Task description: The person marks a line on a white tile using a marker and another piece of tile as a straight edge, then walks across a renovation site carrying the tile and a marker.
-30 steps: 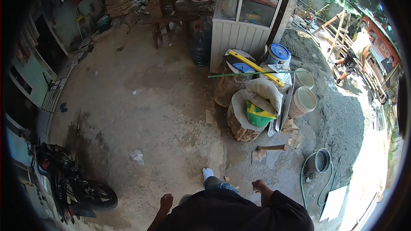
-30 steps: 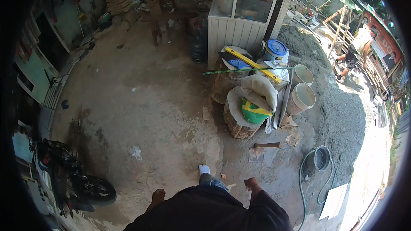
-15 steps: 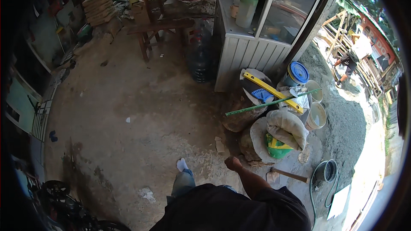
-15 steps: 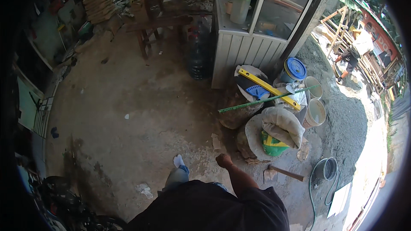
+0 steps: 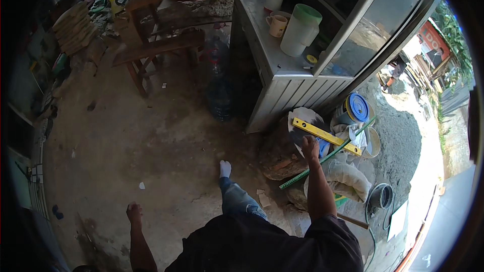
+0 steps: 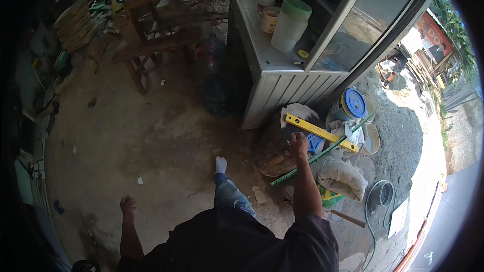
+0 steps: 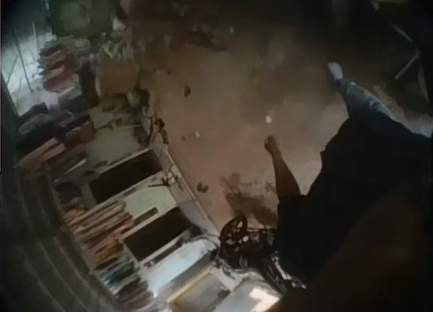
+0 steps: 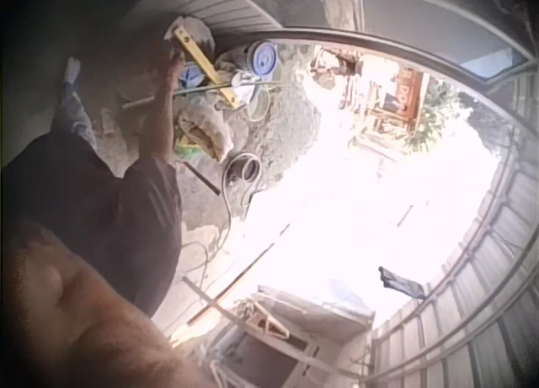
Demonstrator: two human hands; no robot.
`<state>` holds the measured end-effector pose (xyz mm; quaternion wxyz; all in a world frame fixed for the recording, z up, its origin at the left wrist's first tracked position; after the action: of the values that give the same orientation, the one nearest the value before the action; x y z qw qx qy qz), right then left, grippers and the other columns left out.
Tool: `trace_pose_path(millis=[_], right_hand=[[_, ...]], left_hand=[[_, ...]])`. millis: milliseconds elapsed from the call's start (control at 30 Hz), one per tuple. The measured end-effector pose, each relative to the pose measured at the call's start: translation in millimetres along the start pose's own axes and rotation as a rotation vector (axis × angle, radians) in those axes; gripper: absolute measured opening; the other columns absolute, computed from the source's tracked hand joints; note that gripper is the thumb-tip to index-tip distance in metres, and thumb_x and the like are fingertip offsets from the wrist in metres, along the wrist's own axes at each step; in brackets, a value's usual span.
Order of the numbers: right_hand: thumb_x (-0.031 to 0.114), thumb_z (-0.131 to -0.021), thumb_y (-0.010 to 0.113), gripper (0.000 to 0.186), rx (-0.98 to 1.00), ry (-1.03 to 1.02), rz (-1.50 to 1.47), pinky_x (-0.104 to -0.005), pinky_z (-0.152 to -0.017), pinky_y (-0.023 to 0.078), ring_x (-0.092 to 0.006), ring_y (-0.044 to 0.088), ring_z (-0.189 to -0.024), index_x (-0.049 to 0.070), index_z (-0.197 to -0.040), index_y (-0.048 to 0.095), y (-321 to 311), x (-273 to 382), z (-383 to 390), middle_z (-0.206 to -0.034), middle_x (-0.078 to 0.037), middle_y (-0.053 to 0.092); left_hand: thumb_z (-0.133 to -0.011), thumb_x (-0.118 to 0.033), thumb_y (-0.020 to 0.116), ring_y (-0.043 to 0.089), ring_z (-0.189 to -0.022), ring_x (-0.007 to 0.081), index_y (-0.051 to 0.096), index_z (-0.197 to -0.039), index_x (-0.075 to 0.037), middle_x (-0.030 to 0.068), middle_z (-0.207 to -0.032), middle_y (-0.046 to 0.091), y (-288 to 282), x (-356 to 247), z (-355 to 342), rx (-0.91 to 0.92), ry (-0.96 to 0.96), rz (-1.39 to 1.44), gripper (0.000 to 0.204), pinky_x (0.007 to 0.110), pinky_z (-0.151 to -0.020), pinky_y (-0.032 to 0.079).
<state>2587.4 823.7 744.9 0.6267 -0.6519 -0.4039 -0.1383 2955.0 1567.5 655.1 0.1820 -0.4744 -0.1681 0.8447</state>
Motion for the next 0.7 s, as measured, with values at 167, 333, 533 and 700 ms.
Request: trace_pose_path(millis=[167, 333, 533, 700], right_hand=[[0.024, -0.085, 0.055, 0.023, -0.207, -0.001, 0.13, -0.0443, -0.077, 0.047, -0.0359, 0.061, -0.089, 0.004, -0.094, 0.063, 2.4, 70.4, -144.7, -0.092, -0.017, 0.064], [0.027, -0.085, 0.051, 0.035, -0.223, 0.0, 0.265, -0.0471, -0.085, 0.045, -0.0403, 0.057, -0.1, 0.004, -0.112, 0.055, 21.3, 187.8, -255.3, -0.105, -0.023, 0.058], [0.029, -0.084, 0.052, 0.04, -0.082, 0.325, 0.543, -0.052, -0.087, 0.045, -0.0446, 0.053, -0.105, 0.004, -0.116, 0.052, 55.2, 200.4, -309.8, -0.114, -0.028, 0.051], [0.026, -0.084, 0.053, 0.029, -0.139, 0.443, 0.527, -0.0501, -0.081, 0.048, -0.0443, 0.055, -0.102, 0.003, -0.099, 0.06, 81.6, 208.4, -333.3, -0.108, -0.027, 0.053]], left_hand=[[-0.092, -0.032, 0.048, 0.059, -0.083, 0.0234, 0.052, -0.121, -0.007, 0.0092, -0.103, 0.061, 141.6, -38.5, 3.2, 0.234, -0.279, -0.12, 0.038, 0.041, -0.071, 0.048], [-0.09, -0.022, 0.054, 0.059, -0.074, 0.022, 0.056, -0.11, -0.003, 0.0114, -0.083, 0.059, 191.9, 16.7, -44.0, 0.584, -0.16, -0.559, 0.028, 0.038, -0.065, 0.048], [-0.09, -0.021, 0.054, 0.058, -0.07, 0.0202, 0.056, -0.109, -0.001, 0.011, -0.082, 0.059, 250.1, -87.6, -144.4, 0.664, -0.185, -0.6, 0.027, 0.036, -0.063, 0.047], [-0.09, -0.02, 0.054, 0.056, -0.067, 0.0188, 0.056, -0.108, 0.001, 0.0106, -0.08, 0.058, 301.8, -194.3, -309.1, 0.643, -0.141, -0.472, 0.027, 0.035, -0.061, 0.046]])
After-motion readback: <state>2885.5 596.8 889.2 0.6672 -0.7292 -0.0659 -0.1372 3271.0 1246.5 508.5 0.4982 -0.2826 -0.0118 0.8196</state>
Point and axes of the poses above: each hand's wrist, its own z-axis away from the middle knuckle, its own y-axis out of the palm, x = y × z, the point moved 3 cm from there along -z, towards the middle knuckle
